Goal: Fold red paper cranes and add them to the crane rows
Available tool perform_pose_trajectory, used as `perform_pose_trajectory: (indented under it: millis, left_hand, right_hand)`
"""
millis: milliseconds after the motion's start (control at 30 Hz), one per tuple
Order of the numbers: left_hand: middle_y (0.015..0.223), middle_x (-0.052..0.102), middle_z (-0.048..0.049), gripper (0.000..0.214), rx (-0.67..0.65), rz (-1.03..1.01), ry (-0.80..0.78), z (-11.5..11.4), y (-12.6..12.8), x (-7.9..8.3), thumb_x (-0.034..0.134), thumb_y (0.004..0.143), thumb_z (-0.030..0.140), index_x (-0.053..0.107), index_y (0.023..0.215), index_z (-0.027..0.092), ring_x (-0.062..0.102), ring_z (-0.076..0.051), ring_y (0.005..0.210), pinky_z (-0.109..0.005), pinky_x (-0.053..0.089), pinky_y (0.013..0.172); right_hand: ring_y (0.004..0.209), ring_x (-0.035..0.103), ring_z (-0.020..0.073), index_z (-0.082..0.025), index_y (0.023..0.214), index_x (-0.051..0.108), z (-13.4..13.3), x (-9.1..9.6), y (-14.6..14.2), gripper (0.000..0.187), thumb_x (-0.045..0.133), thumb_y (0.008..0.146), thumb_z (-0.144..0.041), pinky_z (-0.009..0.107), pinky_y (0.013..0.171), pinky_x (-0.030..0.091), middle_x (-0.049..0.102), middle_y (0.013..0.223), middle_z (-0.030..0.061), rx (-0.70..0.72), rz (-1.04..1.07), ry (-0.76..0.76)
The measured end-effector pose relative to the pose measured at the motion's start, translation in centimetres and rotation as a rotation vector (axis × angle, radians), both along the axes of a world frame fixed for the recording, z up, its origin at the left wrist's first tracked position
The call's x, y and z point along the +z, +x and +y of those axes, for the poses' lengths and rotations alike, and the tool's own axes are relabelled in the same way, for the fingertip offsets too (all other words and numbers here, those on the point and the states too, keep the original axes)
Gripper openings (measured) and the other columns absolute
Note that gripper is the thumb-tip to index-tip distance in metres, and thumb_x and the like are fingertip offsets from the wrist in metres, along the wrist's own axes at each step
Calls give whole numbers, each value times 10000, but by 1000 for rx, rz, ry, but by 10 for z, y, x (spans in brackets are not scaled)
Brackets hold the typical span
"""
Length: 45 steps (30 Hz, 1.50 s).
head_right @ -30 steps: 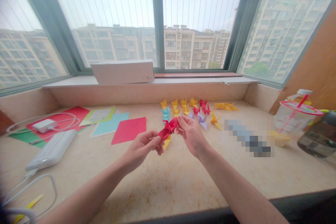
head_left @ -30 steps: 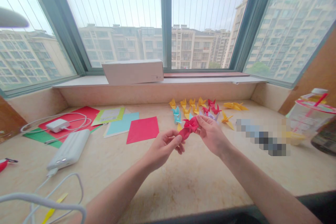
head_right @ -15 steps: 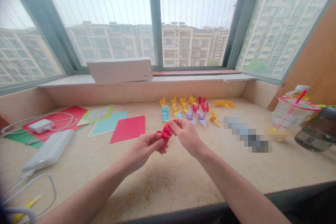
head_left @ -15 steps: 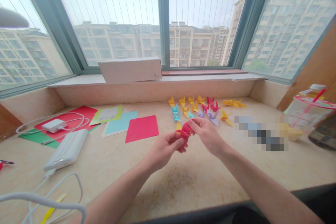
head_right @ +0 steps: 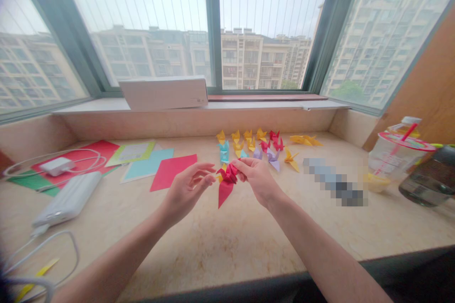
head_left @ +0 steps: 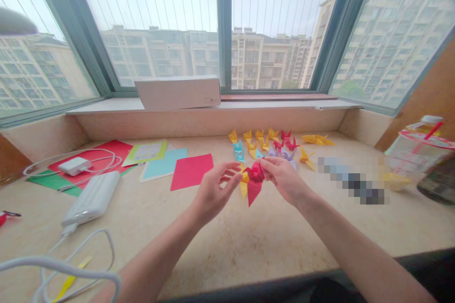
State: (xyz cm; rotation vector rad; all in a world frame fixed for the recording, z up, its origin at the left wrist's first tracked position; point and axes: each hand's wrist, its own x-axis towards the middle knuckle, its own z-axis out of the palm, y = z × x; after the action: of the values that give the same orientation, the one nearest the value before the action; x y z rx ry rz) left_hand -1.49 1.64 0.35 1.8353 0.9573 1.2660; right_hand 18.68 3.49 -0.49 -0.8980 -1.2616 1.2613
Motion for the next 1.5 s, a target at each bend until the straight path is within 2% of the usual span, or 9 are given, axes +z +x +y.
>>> perform_pose_trajectory:
  millis: [300,400,533,633,733,833,1133,1333,1500]
  left_hand:
    - [831,762,-52,156,-11,143,46,-2,3,-5,607,907,264,720,877,161,697,-182,765,-273,518,722]
    - [796,749,-29,141,41,184,151,-1,-1,-4,611,909,253,713,853,173,678,-159,723,-246,495,685]
    - [792,722,-14,111,146,269,371,0,-7,-2,609,916,227,694,862,180,646,-138,718,-225,460,676]
    - [767,700,-4,111,141,288,428,-1,-8,-2,599,923,218,683,861,181,628,-125,696,-212,449,660]
    - [749,689,-1,133,134,274,420,-3,-6,-2,596,925,222,677,828,180,619,-121,684,-212,443,652]
    - [744,691,-9,152,144,227,365,-3,-6,-2,598,920,235,673,802,175,629,-131,686,-230,452,662]
    - [696,671,-32,211,100,55,136,-5,-2,0,608,897,315,667,766,162,637,-155,676,-277,499,673]
    - [909,693,-83,397,-74,-295,-330,-2,0,5,641,836,516,617,977,146,661,-175,648,-318,562,560]
    - [820,695,-99,503,-277,-190,-553,-4,4,2,614,825,598,675,861,99,656,-157,627,-321,567,625]
  right_hand:
    - [519,394,104,-170,626,623,-7,1,-7,379,653,848,-476,273,549,298,511,540,-31,131,-137,13]
    - [566,468,125,-171,797,686,-11,4,-8,332,626,868,-490,277,568,354,594,634,-2,-76,-264,111]
    - [713,565,164,-206,1061,685,-17,6,-6,312,637,879,-455,313,673,451,670,916,54,-427,-397,437]
    - [745,578,171,-230,1090,689,-20,6,-6,276,668,877,-404,323,719,466,659,894,40,-302,-466,587]
    - [752,575,174,-222,910,716,-20,6,-7,133,669,887,-344,321,720,456,639,810,27,-245,-482,630]
    - [745,562,171,-214,770,696,-19,6,-7,164,652,901,-301,313,701,445,624,766,19,-284,-426,623]
    - [718,539,157,-220,736,710,-15,2,-6,142,683,867,-267,299,657,435,606,755,7,-286,-278,580]
    - [704,558,161,-224,772,721,-16,2,-5,120,671,876,-258,309,663,455,627,742,9,-475,-365,694]
    - [705,596,171,-228,812,748,-21,2,-11,107,671,877,-264,314,667,481,663,762,24,-411,-455,769]
